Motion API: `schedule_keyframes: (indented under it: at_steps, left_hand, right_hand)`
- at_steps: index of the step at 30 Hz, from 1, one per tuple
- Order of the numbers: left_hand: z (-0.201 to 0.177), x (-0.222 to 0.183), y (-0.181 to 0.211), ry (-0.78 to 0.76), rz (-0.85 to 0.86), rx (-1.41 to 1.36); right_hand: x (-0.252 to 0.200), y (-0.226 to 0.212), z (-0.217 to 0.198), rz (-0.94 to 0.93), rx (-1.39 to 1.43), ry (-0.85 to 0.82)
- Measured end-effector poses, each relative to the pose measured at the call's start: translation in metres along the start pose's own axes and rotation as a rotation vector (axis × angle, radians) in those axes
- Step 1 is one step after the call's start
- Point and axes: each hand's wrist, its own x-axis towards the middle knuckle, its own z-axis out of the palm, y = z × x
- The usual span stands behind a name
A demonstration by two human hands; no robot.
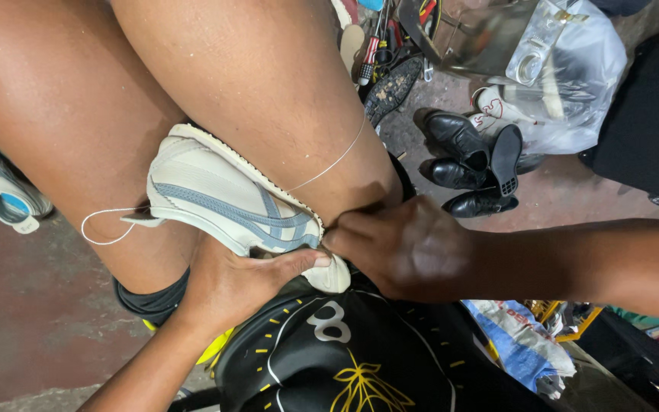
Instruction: The person stitches the sole of a sneaker using a needle and thread, pulling the thread tight through each hole along the edge of the shoe.
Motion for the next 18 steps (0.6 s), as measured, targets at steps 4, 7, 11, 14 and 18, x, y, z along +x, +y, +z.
schedule_keyframes:
  at_steps: [4,7,11,14,18]
  left_hand:
    - [-0.001,0.001,-0.002,0.018,0.069,0.009]
    - [-0.001,0.001,-0.002,-0.001,0.014,-0.013]
    - [-0.003,0.001,-0.001,-0.026,0.004,-0.027]
    - [-0.009,0.002,0.001,-0.06,0.053,0.023]
    - [-0.023,-0.01,0.001,-0.104,0.229,0.053]
  right_hand:
    - [0.002,-0.006,0.0,-0.181,-0.293,0.258]
    - [0.004,-0.003,0.002,-0.159,-0.151,0.134]
    - [0.006,-0.001,0.003,-0.13,-0.021,0.1]
    - [0.008,0.002,-0.003,-0.013,0.043,-0.026]
    - [0.004,0.013,-0.022,0.052,0.239,-0.066]
